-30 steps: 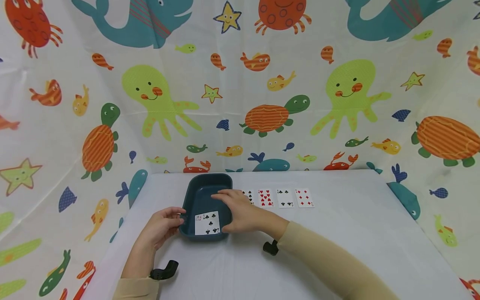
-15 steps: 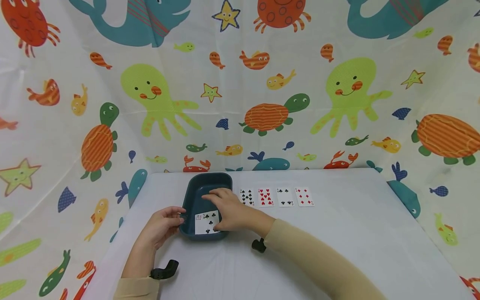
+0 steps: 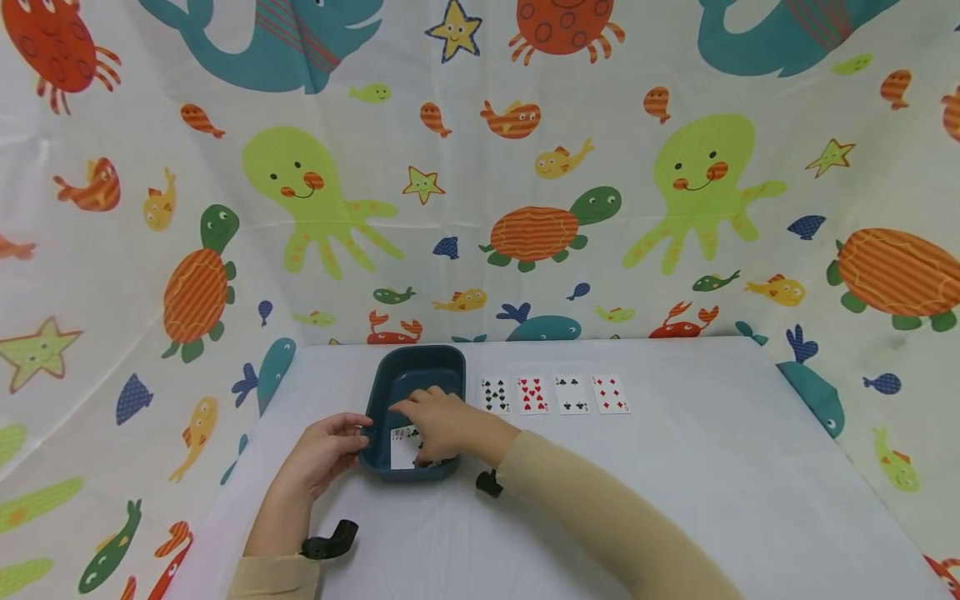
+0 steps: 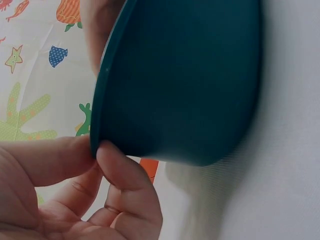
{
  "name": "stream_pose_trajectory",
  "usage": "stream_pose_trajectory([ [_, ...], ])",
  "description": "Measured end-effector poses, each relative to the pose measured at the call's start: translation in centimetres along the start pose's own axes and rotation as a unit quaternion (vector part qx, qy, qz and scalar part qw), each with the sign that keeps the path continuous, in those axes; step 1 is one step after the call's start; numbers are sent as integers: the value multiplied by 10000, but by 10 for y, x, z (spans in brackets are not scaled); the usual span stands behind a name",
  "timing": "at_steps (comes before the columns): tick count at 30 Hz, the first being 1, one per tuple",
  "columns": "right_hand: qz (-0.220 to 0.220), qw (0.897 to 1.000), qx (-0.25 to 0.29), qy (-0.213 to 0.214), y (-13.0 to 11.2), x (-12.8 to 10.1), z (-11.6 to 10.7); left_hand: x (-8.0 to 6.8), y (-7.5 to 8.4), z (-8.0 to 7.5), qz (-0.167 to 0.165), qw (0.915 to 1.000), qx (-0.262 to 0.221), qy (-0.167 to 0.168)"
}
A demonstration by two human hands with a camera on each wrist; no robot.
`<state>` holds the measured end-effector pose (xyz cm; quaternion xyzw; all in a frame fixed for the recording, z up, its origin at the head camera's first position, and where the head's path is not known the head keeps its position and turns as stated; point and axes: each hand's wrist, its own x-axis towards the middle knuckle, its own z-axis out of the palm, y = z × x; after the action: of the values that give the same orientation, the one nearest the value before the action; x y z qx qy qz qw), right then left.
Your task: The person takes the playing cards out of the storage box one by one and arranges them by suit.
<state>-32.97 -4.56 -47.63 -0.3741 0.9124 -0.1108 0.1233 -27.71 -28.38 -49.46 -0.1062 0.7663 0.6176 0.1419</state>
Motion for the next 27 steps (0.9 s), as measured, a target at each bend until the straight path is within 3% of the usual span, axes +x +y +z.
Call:
stream_pose_trajectory([
  [11,323,9956,-819,-327,-8,10,9,1,-1,-1,10,10000,-56,-5],
  [20,282,9964,-792,-102,-7,13,10,2,0,-1,13,10000,-66,-6],
  [27,311,9965,-746,-213,-7,12,10,1,-1,0,7,9999,-99,17],
])
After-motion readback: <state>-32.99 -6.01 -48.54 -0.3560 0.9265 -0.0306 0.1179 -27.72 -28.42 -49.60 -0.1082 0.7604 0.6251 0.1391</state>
